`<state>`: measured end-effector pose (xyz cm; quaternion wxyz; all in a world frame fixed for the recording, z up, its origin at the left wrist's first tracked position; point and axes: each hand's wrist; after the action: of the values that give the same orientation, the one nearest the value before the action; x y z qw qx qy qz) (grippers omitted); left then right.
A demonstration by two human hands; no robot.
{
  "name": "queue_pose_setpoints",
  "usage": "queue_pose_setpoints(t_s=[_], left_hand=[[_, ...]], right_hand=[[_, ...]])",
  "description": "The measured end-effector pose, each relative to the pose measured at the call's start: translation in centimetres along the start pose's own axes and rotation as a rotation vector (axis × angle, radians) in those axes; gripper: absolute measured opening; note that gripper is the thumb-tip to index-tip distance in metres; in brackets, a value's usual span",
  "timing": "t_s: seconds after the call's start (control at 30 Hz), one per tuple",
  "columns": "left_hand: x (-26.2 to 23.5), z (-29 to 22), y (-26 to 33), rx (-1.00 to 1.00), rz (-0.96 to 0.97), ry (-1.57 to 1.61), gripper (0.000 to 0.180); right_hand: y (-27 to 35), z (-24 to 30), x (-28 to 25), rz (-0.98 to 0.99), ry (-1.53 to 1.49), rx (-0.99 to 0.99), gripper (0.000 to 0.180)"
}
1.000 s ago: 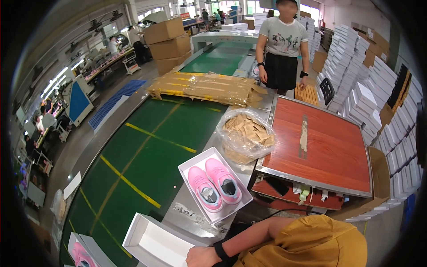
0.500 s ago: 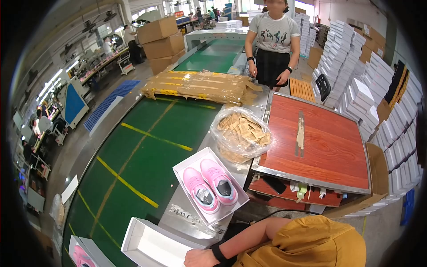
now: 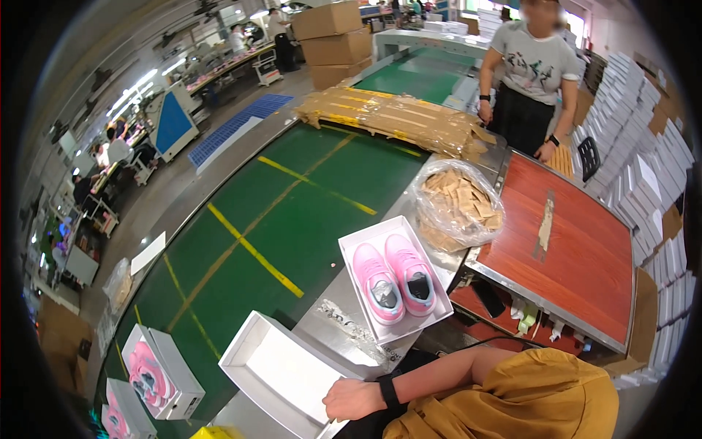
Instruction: Packing pink sneakers into cardboard boxes with protective paper in a manufacturing facility.
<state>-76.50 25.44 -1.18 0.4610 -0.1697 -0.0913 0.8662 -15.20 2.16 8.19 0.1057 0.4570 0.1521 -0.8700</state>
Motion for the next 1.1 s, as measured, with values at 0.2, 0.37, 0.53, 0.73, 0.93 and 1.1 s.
queue_pose_setpoints(t_s=[0.2, 0.37, 0.53, 0.73, 0.93, 1.1], left_hand=[[-1.0, -1.6, -3.2, 0.032, -0.070, -0.083, 0.062], [-6.1, -0.6, -9.5, -0.382, 0.793, 0.775, 0.072], [-6.1, 0.4, -9.1, -0.437, 0.802, 0.779, 0.075], [-4.2, -1.5, -6.6, -0.366, 0.503, 0.575, 0.073], [-2.6, -3.3, -6.1, -0.310, 0.223, 0.306, 0.061], [-0.2, -4.7, -4.1, -0.248, 0.163, 0.275, 0.069]], right_hand=[[-0.6, 0.9, -0.1, -0.009, -0.038, -0.047, 0.020], [-0.2, 0.0, 0.6, -0.017, -0.037, 0.000, 0.018], [-0.5, 0.3, 0.1, -0.034, -0.033, -0.028, 0.020], [-0.5, 0.3, 0.1, 0.021, 0.007, -0.007, 0.020], [-0.2, 2.0, -1.9, -0.060, 0.078, -0.013, 0.022], [0.4, 2.5, -3.0, -0.042, 0.069, -0.011, 0.021]])
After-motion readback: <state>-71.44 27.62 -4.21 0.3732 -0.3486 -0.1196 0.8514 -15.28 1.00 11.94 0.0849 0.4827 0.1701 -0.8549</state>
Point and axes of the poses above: each hand's wrist, its own y-axis away from the middle knuckle, its own x-axis out of the palm, z = x × y, and after that the axes turned 8 degrees about -z, right-handed
